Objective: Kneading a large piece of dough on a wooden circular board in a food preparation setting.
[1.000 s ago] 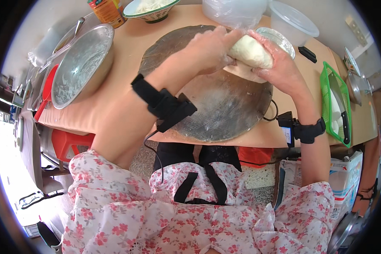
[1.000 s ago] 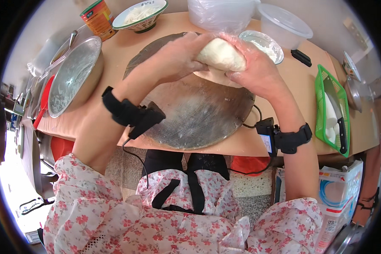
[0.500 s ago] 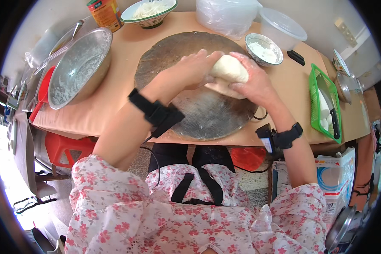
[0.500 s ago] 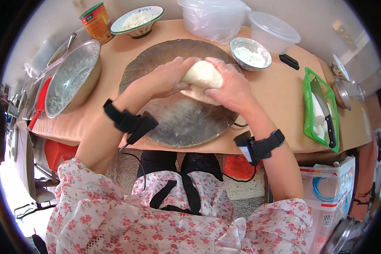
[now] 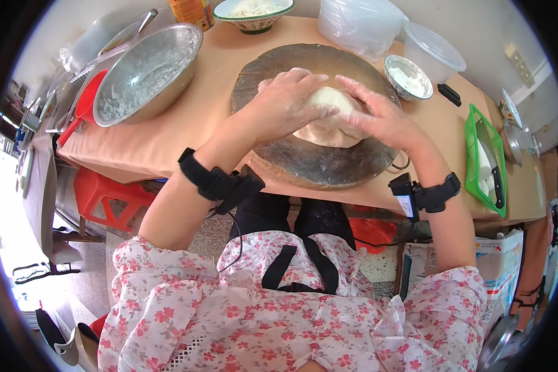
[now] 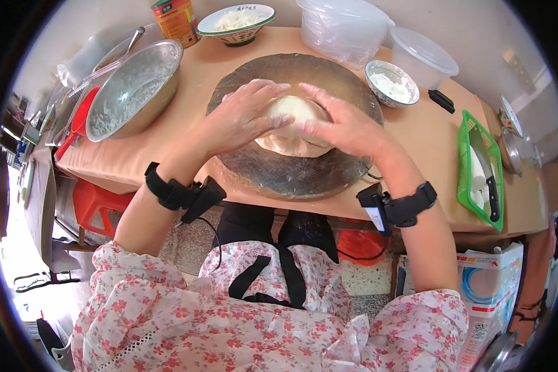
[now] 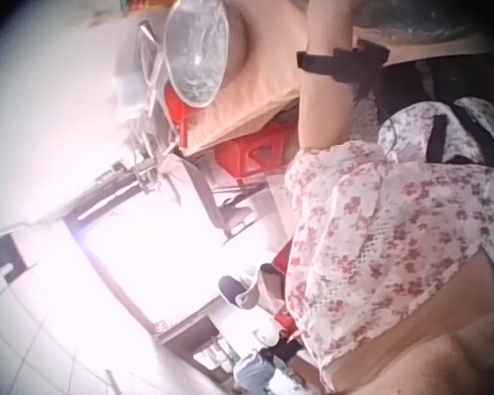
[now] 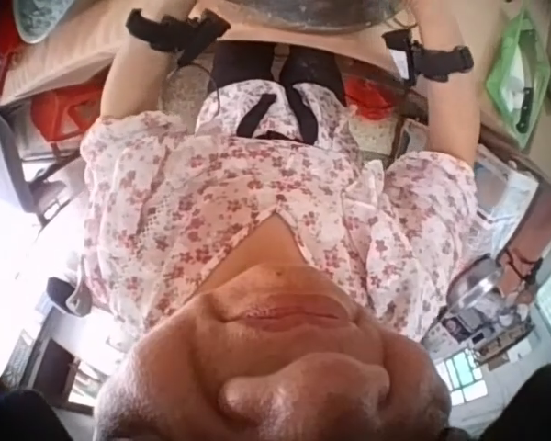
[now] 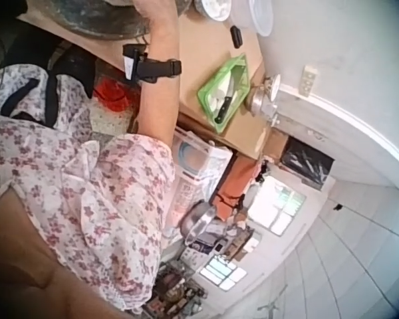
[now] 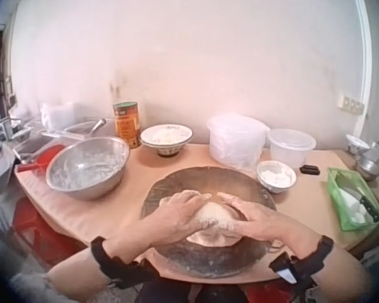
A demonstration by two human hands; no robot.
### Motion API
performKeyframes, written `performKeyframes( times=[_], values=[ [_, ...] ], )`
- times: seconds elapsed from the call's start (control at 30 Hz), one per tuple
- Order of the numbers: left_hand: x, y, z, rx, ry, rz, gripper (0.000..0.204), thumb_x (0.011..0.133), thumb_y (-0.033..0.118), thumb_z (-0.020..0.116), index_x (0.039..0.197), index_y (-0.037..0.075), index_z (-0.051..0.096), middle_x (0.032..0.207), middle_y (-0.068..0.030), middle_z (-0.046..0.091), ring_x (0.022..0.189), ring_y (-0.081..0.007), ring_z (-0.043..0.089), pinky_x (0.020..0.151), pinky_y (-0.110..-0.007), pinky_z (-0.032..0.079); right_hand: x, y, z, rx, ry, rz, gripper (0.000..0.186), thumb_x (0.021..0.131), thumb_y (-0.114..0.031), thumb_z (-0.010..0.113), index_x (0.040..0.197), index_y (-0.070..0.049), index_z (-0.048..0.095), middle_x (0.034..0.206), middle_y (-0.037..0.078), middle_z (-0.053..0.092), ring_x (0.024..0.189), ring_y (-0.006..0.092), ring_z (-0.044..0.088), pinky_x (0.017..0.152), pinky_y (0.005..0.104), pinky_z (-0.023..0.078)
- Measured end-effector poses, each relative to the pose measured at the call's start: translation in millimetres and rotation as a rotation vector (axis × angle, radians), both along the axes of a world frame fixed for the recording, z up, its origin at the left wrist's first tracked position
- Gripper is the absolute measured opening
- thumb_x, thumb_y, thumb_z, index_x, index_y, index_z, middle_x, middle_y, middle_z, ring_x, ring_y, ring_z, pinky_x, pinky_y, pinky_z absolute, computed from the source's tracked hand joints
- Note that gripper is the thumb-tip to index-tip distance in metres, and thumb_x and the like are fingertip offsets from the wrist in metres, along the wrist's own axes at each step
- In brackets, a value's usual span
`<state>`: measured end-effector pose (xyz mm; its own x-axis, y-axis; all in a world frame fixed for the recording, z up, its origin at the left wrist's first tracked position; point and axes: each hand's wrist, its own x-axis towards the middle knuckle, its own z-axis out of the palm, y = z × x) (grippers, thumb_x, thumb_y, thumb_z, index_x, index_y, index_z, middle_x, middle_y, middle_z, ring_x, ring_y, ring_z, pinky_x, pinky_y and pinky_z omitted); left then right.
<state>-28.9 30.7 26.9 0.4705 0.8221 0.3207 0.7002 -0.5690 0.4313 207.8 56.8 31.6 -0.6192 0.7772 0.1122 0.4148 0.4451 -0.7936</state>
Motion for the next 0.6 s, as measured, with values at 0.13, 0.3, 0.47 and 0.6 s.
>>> performKeyframes(
  times=[0.13,0.3,0.47,0.6],
  values=[
    [14.7,10.3,2.7,0.007,-0.117,-0.020,0.042,0.091,0.031,0.060,0.127,0.009,0.056,0.117,-0.0168,0.056,0.108,-0.0361,0.054,0.094,-0.044,0.044,0.4,-4.2,20.4,0.311,-0.272,-0.193,0.046,0.084,-0.030,0.069,0.115,0.002,0.059,0.108,0.019,0.062,0.098,0.0311,0.061,0.085,0.0365,0.048],
    [17.2,-5.6,-8.7,0.097,-0.091,0.006,0.037,0.091,0.026,0.060,0.125,0.010,0.057,0.119,-0.0158,0.052,0.112,-0.0364,0.050,0.094,-0.043,0.043,-9.4,-19.4,36.5,0.147,-0.337,-0.137,0.034,0.080,-0.027,0.072,0.089,0.002,0.055,0.087,0.018,0.059,0.078,0.0300,0.057,0.070,0.0391,0.044],
    [22.5,-31.6,-37.2,0.272,-0.010,0.061,0.051,0.090,0.027,0.060,0.137,0.013,0.045,0.137,-0.0152,0.043,0.129,-0.0380,0.038,0.104,-0.051,0.034,-13.6,-28.0,33.8,0.150,-0.382,-0.025,0.035,0.077,-0.019,0.074,0.098,0.000,0.054,0.088,0.018,0.058,0.081,0.0331,0.058,0.072,0.0402,0.046],
    [23.4,-32.5,-36.9,0.266,0.119,0.082,0.061,0.091,0.034,0.059,0.144,0.016,0.035,0.143,-0.0146,0.039,0.134,-0.0366,0.035,0.105,-0.060,0.027,-20.8,-36.2,28.5,0.381,-0.476,-0.039,0.039,0.079,-0.013,0.071,0.110,-0.001,0.051,0.101,0.021,0.059,0.095,0.0394,0.059,0.081,0.0455,0.048]
  ],
)
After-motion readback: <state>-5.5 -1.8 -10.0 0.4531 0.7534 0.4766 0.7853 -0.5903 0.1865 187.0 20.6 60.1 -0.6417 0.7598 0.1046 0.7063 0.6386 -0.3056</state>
